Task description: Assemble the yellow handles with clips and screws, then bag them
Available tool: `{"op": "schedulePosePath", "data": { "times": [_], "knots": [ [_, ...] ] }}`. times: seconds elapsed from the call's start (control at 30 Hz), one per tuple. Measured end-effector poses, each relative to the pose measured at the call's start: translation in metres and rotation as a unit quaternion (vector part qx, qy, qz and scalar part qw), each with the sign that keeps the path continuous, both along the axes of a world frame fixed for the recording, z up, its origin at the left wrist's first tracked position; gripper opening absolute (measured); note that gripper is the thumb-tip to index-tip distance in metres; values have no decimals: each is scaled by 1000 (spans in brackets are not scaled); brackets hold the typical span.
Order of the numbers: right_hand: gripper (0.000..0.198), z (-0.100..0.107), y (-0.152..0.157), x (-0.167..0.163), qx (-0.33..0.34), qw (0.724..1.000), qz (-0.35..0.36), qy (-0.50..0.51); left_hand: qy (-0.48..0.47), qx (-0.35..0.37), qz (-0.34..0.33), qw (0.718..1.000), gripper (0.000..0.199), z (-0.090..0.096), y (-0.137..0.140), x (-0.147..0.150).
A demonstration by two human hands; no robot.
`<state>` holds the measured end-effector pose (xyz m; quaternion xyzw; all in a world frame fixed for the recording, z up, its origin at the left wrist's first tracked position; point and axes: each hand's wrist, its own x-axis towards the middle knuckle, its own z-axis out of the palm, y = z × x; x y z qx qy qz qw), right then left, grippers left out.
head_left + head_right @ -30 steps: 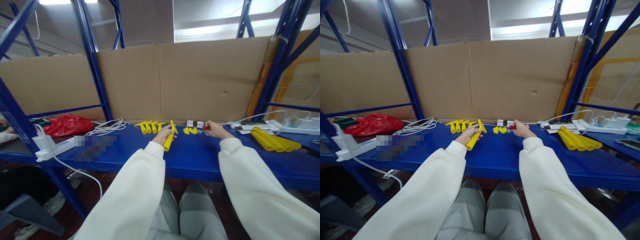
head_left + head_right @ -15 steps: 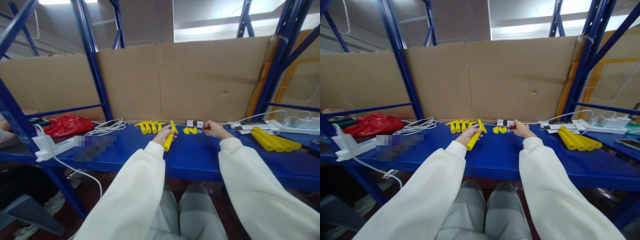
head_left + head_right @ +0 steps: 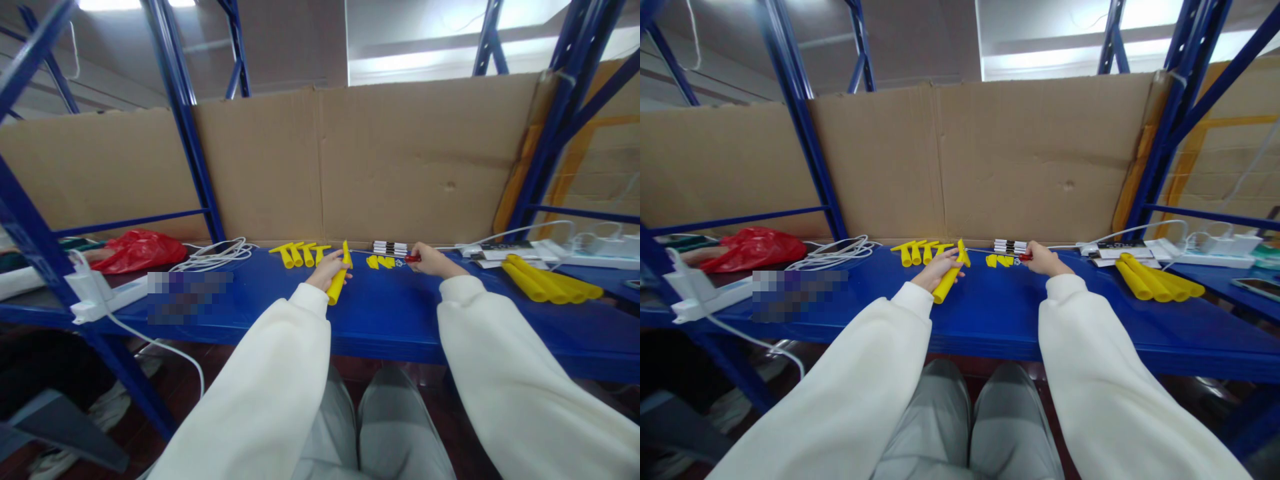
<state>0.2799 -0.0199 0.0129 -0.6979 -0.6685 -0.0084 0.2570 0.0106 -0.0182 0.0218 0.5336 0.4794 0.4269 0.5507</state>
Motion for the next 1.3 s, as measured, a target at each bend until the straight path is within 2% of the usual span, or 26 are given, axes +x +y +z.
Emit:
{"op": "schedulePosePath", "data": {
  "times": [0.13, 0.3, 0.43, 0.6, 0.87, 1.03, 1.17, 1.3],
  "knots": [
    [22, -1, 2, 3, 13, 1000, 23, 2, 19, 17, 12, 1000, 71, -2, 1, 0],
    [16, -2, 5, 6, 54, 998, 16, -22, 72, 62, 30, 995, 73, -8, 5, 0],
    [11, -3, 6, 7, 75, 995, 65, -21, 94, 70, 28, 993, 75, -10, 8, -2],
    [6, 1, 2, 5, 57, 991, 118, -12, 102, 75, 42, 991, 73, -11, 9, -3],
    [12, 0, 2, -1, 50, 992, 117, -24, 108, 75, 57, 990, 71, -10, 8, -3],
    [21, -3, 4, -3, 63, 994, 80, -49, 108, 71, 67, 989, 70, -10, 8, -3],
    [16, 1, 1, -6, 67, 993, 67, -70, 109, 71, 69, 989, 71, -9, 7, -2],
    [11, 2, -1, -5, 44, 990, 101, -85, 106, 71, 68, 990, 71, -10, 8, -2]
  ]
}}
